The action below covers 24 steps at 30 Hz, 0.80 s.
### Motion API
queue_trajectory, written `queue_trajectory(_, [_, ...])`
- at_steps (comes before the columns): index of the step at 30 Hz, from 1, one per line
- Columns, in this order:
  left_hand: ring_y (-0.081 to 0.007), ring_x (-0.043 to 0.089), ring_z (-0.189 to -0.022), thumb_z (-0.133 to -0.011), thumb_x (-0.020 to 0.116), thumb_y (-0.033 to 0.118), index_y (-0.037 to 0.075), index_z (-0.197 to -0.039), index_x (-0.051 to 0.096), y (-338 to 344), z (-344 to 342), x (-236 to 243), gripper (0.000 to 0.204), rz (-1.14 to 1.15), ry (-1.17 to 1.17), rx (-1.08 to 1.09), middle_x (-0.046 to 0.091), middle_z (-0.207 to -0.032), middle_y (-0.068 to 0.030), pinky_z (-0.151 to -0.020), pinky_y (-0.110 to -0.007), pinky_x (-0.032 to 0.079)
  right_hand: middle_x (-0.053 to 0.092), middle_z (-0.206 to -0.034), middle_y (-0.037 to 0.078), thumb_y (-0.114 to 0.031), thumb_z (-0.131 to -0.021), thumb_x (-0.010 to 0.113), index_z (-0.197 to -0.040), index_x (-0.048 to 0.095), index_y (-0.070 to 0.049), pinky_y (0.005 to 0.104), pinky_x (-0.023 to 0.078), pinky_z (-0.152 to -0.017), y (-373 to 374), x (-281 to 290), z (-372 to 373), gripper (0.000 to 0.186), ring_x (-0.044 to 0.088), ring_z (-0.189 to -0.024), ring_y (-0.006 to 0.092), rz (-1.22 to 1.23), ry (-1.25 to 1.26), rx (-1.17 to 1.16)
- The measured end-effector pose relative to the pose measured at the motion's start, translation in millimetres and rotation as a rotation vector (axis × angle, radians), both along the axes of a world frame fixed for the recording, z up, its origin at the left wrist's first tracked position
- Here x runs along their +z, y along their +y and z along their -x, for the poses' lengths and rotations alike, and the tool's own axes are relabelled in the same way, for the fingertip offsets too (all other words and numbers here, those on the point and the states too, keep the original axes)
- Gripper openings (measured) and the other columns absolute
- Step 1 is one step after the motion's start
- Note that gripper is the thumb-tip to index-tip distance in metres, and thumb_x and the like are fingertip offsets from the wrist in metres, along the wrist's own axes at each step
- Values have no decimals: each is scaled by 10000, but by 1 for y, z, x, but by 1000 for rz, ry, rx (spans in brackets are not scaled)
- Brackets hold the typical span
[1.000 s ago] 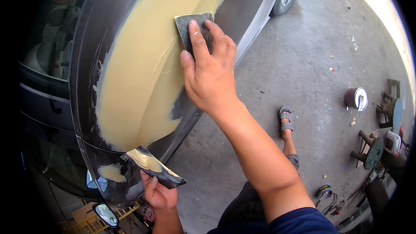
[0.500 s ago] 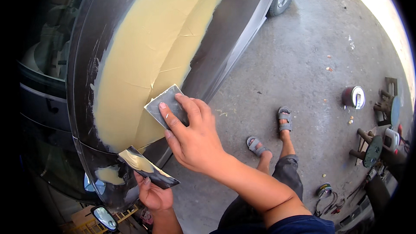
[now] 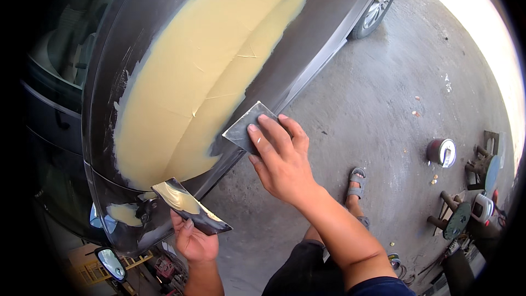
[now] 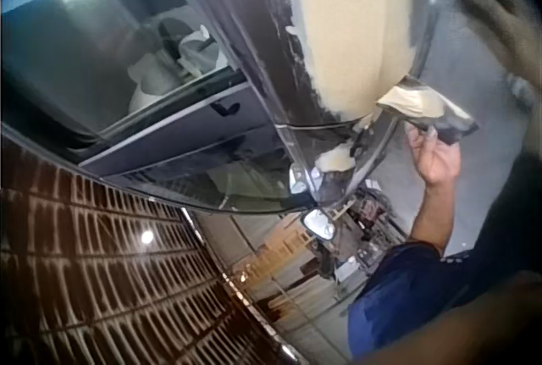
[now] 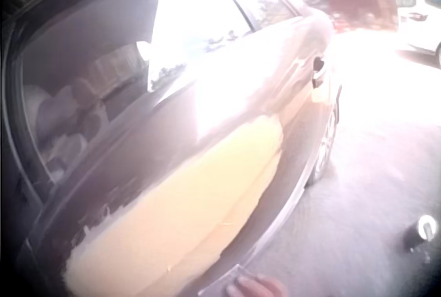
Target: The person applies a beige body filler to a damaged area on the side of a dark-colored car using a metal putty knife. They spread the filler across the door panel and the area around the door handle, smoothing it out to fill the imperfections.
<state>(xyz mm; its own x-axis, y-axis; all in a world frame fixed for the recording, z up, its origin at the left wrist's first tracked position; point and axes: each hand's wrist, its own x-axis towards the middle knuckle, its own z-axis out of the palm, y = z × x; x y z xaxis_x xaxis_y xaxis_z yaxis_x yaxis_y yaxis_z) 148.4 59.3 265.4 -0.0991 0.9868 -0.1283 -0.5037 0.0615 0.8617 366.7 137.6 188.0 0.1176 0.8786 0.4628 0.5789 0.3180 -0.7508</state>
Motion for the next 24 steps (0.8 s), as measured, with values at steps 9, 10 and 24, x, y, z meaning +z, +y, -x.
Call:
queue_trajectory(9, [-266, 560, -1204, -785, 488, -20, 28, -1369, 463, -24, -7, -29, 587, 88, 17, 99, 569, -1314, -133, -1058, -440, 436, 484, -1381, 85, -87, -754, 681, -1217, 658, -223, 512, 347, -1021, 62, -17, 29, 483, 411, -1240, 356, -414, -80, -148])
queue_trajectory(10, [-266, 560, -1204, -782, 486, -20, 29, -1370, 463, -26, -4, -32, 590, 82, 19, 102, 570, -1314, -134, -1058, -440, 436, 484, -1380, 83, -88, -759, 678, -1216, 659, -227, 513, 345, -1024, 63, -18, 32, 478, 411, -1241, 354, -428, -77, -149])
queue_trajectory(24, [-280, 562, -1205, -776, 472, -34, 27, -1394, 442, -32, 5, -52, 621, 77, -5, 108, 567, -1318, -153, -1052, -444, 445, 485, -1340, 89, -14, -726, 658, -1199, 666, -216, 527, 349, -1044, 78, -54, 31, 514, 399, -1257, 359, -419, -121, -125])
